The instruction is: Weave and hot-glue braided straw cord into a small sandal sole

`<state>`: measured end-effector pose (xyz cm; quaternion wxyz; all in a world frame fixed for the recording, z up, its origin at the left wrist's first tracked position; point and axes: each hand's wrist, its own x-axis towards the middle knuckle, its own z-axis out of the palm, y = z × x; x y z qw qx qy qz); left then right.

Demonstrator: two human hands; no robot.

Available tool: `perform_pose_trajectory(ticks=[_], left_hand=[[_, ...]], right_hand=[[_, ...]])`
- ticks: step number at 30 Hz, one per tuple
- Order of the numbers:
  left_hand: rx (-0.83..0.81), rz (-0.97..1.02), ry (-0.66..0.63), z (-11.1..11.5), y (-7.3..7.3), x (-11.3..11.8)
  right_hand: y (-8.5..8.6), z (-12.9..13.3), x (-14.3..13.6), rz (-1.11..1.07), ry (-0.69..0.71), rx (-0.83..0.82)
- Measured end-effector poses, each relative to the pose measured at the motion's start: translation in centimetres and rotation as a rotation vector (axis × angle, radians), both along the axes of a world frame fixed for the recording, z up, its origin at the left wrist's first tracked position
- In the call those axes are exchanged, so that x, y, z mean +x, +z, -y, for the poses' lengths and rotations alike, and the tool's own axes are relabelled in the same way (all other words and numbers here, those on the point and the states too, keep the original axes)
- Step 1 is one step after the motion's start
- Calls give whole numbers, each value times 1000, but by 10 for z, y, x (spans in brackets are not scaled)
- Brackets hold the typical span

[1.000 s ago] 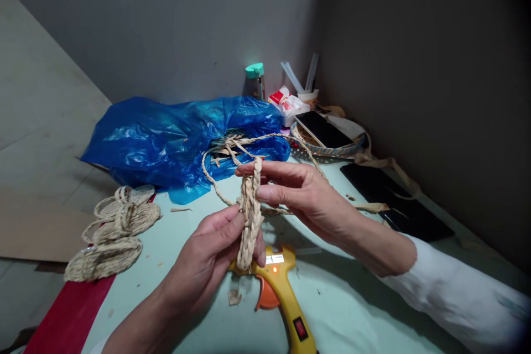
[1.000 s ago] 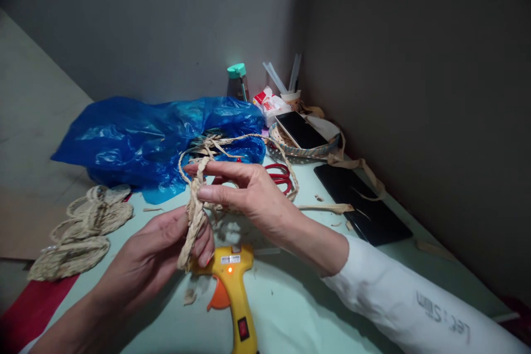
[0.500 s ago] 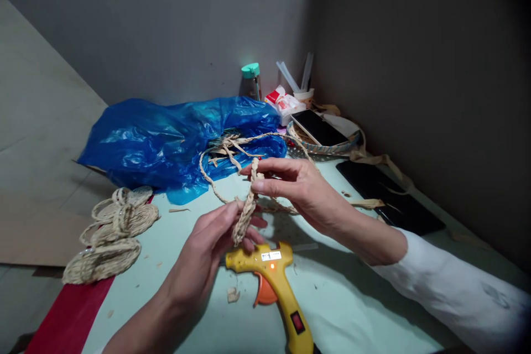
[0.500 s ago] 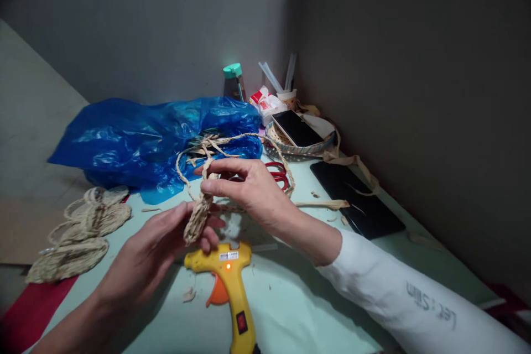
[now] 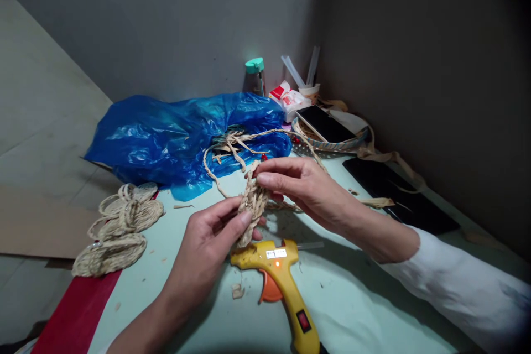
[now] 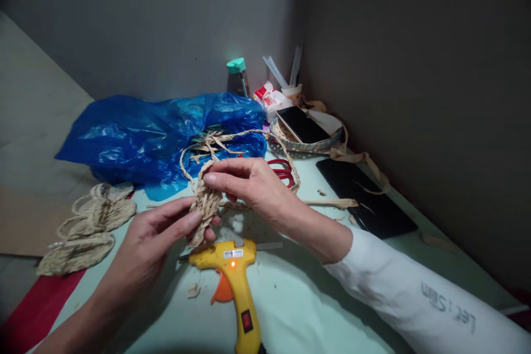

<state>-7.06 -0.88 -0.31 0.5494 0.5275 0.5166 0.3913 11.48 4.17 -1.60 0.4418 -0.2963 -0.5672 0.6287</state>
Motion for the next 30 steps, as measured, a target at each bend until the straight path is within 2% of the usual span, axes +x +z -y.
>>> perform_pose_trajectory(ticks=[7, 10, 14, 20, 25, 28, 30], left_hand=[[13, 49, 32, 4, -5, 0], [123, -67, 32, 6, -5, 2], [330, -264, 55, 7, -6, 2], [463, -426, 13, 10, -7, -2], [480, -430, 7, 7, -3, 1], [435, -415, 10, 3, -5, 0], [372, -373, -8, 1, -6, -1]], right_hand=[[-1, 3, -6, -94, -57, -91], [-1, 6, -8, -119, -71, -104], [-1, 8, -11, -47, -100, -26], [-1, 11, -10, -26, -101, 42], [-3, 18, -10, 60, -87, 114], [-6, 16, -11, 123, -118, 194], [-5, 10, -9, 141, -84, 198]])
